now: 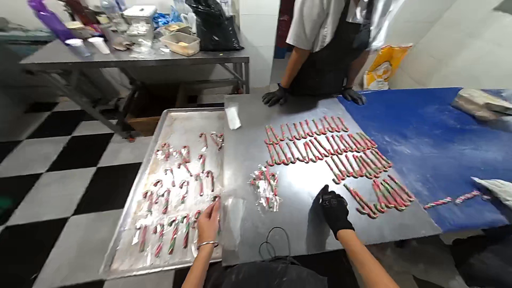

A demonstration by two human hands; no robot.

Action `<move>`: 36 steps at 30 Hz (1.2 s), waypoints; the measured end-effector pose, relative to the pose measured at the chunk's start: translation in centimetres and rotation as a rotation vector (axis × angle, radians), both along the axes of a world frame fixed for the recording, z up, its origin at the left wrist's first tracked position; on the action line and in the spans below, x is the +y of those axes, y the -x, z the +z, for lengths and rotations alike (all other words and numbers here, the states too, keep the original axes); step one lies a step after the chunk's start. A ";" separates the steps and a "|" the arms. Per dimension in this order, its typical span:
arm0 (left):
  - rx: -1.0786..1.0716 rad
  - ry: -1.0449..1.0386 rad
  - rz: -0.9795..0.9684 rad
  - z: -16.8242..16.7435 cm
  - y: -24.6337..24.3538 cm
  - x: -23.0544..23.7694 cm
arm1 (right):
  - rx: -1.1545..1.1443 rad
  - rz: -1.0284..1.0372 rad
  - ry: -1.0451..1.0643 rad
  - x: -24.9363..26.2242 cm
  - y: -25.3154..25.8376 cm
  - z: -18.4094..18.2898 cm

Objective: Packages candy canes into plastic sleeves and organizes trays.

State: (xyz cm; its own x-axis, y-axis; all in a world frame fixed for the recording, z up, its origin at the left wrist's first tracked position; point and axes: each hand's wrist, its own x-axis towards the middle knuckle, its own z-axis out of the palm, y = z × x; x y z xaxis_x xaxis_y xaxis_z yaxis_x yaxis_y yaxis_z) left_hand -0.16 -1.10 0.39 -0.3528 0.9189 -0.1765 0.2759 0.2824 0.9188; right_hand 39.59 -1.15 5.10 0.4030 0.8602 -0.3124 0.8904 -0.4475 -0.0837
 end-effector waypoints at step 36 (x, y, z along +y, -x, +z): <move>0.164 -0.629 -0.401 10.0 -3.9 -2.5 | 1.073 0.495 -1.061 -2.5 16.2 10.9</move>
State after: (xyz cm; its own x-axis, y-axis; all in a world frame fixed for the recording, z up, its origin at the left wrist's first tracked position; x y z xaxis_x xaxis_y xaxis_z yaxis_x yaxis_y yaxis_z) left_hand 3.72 -3.56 10.44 0.0526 0.8921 0.4487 0.3939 -0.4314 0.8116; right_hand 23.37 -3.64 16.01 0.0255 0.8370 0.5466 0.2484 0.5244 -0.8145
